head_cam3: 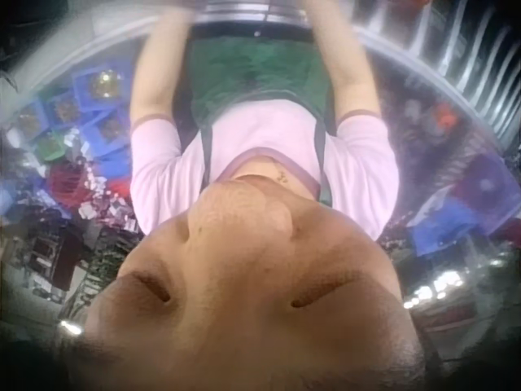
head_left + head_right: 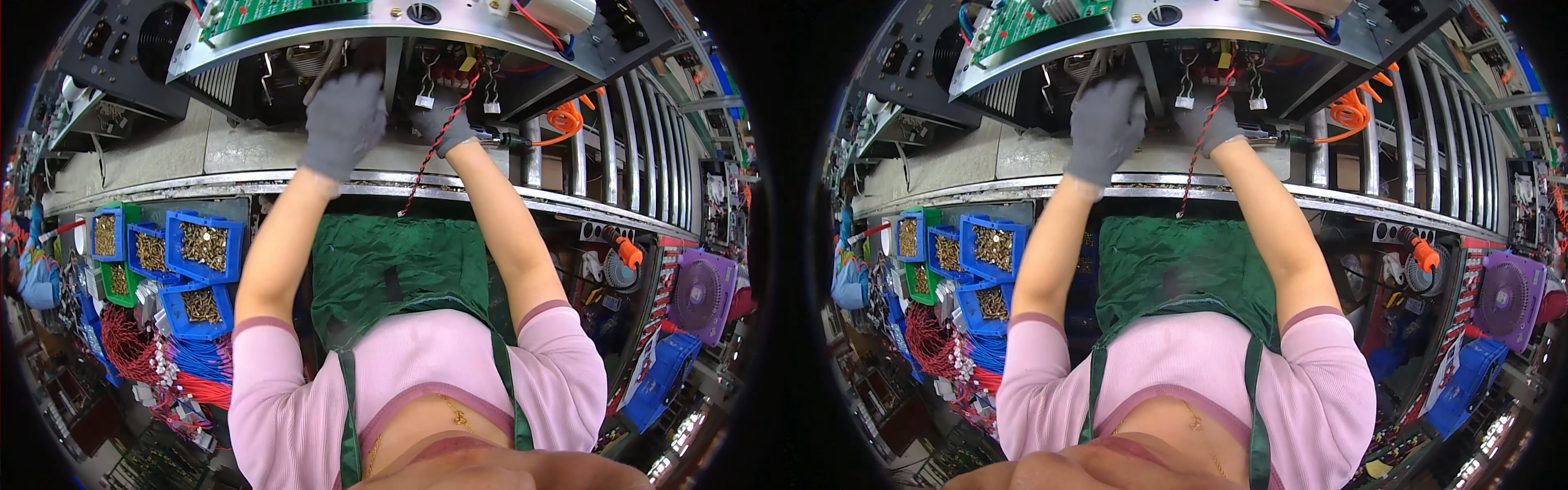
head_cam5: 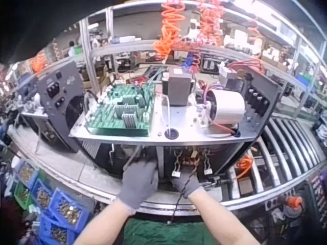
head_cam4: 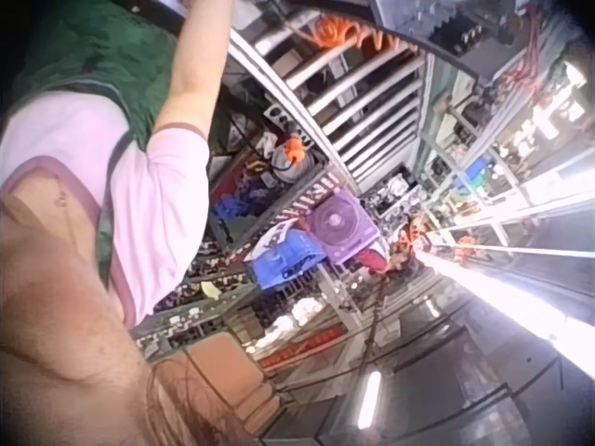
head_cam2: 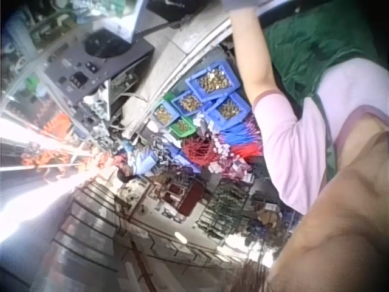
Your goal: Assembling components within an electronic chassis using a pneumatic screwdriver and connecting wires.
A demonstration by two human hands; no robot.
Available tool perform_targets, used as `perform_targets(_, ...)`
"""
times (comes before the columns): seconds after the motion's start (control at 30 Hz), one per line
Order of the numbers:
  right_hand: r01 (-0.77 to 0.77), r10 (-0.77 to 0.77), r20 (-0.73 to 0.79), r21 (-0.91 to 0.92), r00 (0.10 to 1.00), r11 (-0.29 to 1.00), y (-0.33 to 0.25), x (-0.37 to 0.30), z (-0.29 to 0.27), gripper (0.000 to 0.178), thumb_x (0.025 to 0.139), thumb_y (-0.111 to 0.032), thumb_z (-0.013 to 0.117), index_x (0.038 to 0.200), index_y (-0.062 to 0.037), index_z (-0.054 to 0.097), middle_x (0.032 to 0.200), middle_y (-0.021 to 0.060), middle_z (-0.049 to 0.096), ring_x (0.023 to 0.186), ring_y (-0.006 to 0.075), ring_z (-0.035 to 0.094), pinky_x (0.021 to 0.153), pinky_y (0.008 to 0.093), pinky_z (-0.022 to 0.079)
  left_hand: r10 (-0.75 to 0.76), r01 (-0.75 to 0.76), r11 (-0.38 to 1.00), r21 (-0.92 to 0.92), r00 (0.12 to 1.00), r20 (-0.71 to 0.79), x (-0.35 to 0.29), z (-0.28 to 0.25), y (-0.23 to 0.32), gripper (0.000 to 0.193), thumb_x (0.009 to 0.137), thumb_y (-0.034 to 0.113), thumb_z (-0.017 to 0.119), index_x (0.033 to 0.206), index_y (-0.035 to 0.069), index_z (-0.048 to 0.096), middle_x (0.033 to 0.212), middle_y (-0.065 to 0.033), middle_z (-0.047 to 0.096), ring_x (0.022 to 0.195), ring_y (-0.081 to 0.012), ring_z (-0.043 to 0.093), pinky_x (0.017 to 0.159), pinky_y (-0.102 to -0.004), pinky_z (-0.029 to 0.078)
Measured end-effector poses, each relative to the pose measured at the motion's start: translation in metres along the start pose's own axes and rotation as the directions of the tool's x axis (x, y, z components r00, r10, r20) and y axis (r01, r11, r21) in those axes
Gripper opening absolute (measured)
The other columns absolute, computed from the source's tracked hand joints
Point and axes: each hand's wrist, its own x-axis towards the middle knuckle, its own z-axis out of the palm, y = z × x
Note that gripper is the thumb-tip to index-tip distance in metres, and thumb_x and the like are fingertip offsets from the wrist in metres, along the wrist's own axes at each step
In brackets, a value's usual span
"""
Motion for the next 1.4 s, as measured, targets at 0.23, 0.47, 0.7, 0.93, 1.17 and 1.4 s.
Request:
perform_targets(0.23,-0.182,0.204,0.361,-0.092,0.910,0.979,0.007,-0.030,-0.042,0.015,0.076,-0.022,0.058,0.076,-0.0093,0.067,0.079,0.0143,0.066,0.077,0.0329,0.065,0.064,0.0412,0.052,-0.371,0.438,0.842,0.313,0.894,-0.252,0.019,0.002,0.030,0.104,0.055,0.064,0.076,0.128,-0.001,0.040,0.124,-0.0224,0.034,0.112,-0.0445,0.041,0.090,-0.0546,0.040)
perform_targets(0.47,-0.319,0.317,0.079,0.013,0.945,0.948,0.064,-0.085,-0.101,0.019,0.086,-0.024,0.055,0.089,-0.0060,0.062,0.088,0.0140,0.065,0.080,0.0343,0.062,0.067,0.0444,0.050,-0.520,0.528,0.849,0.025,0.843,-0.139,0.019,0.007,0.032,0.099,0.059,0.050,0.079,0.135,0.003,0.036,0.122,-0.0295,0.042,0.117,-0.0442,0.042,0.099,-0.0480,0.038)
perform_targets(0.7,-0.241,0.686,0.238,0.966,0.688,-0.093,0.055,-0.077,-0.091,0.024,0.093,-0.015,0.055,0.113,-0.0014,0.057,0.093,0.0058,0.063,0.076,0.0167,0.064,0.065,0.0289,0.055,-0.309,0.295,0.931,0.214,0.951,0.032,0.005,0.025,0.025,0.067,0.078,0.047,0.066,0.123,0.000,0.051,0.112,-0.0206,0.057,0.111,-0.0406,0.049,0.094,-0.0494,0.041)
perform_targets(0.93,-0.241,0.481,0.013,0.877,0.876,0.416,0.055,-0.053,-0.091,0.021,0.094,-0.021,0.050,0.101,-0.0035,0.060,0.086,0.0128,0.065,0.071,0.0259,0.066,0.060,0.0356,0.055,-0.330,0.328,0.871,0.367,0.942,-0.058,0.006,0.041,0.025,0.067,0.080,0.051,0.060,0.123,0.000,0.052,0.119,-0.0208,0.054,0.109,-0.0390,0.050,0.090,-0.0489,0.042)
perform_targets(1.17,-0.294,0.285,0.288,-0.013,0.914,0.956,0.086,-0.042,-0.040,0.036,0.083,-0.041,0.053,0.081,-0.0079,0.067,0.081,0.0211,0.065,0.078,0.0401,0.064,0.066,0.0461,0.051,-0.392,0.356,0.896,0.267,0.915,0.095,0.010,0.030,0.020,0.078,0.078,0.049,0.060,0.141,0.009,0.035,0.135,-0.0148,0.045,0.119,-0.0371,0.044,0.091,-0.0604,0.036)
perform_targets(1.4,-0.589,0.517,0.292,0.281,0.805,0.758,0.067,-0.046,-0.065,0.038,0.080,-0.034,0.067,0.103,-0.0040,0.062,0.098,0.0221,0.065,0.091,0.0405,0.062,0.078,0.0448,0.050,-0.413,0.355,0.862,-0.363,0.906,-0.094,-0.023,-0.012,-0.015,0.032,0.082,0.028,0.064,0.110,0.010,0.063,0.096,-0.0172,0.066,0.089,-0.0368,0.062,0.078,-0.0410,0.049)
